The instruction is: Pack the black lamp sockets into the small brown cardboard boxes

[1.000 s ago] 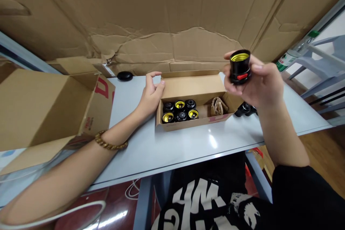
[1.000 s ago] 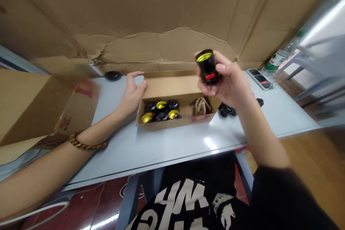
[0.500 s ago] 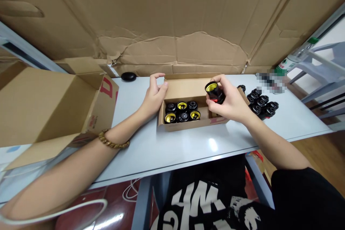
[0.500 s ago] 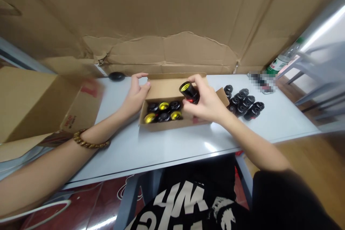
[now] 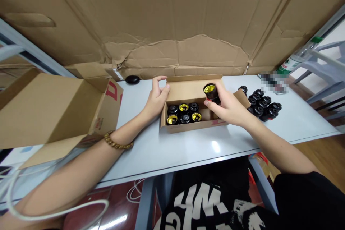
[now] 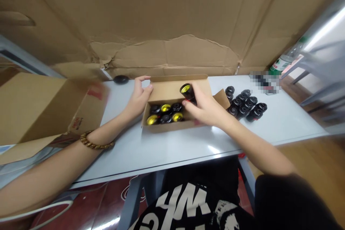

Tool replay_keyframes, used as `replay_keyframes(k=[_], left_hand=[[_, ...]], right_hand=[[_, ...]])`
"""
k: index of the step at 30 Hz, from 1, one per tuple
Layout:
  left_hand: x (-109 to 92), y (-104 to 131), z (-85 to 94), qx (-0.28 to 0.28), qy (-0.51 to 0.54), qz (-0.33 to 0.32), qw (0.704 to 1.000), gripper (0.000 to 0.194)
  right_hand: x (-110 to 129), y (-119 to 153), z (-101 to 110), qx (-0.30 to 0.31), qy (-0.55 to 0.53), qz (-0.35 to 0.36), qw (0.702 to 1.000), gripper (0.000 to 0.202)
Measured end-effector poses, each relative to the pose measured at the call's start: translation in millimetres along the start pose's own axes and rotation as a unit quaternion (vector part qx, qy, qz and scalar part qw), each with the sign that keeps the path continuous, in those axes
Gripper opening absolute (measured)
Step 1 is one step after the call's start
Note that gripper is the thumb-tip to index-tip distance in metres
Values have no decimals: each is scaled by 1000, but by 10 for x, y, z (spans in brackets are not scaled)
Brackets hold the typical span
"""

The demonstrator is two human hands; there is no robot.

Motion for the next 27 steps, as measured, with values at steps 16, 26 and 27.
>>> replay_keyframes(k=[16, 26, 27], left_hand=[[-16, -1, 14, -5, 12, -6, 1000, 63], [-26, 4, 26, -7, -1, -6, 1000, 68], [-29, 3, 27, -9, -3, -7, 1000, 68]], right_hand=[[-57, 2, 8, -19, 7, -15, 1000, 24], [-24, -41, 78, -38, -7, 6, 999, 35], [-26, -45, 77, -33, -14, 2, 999, 35]])
Point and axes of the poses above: each hand's wrist, its own y-axis away from the middle knuckle, its own z-axis out of the back of the hand, x = y × z, the point moved 9 cm from there along -y, towards the middle knuckle, and after that the axes turned 5 degrees about z, right-handed, at the moved point
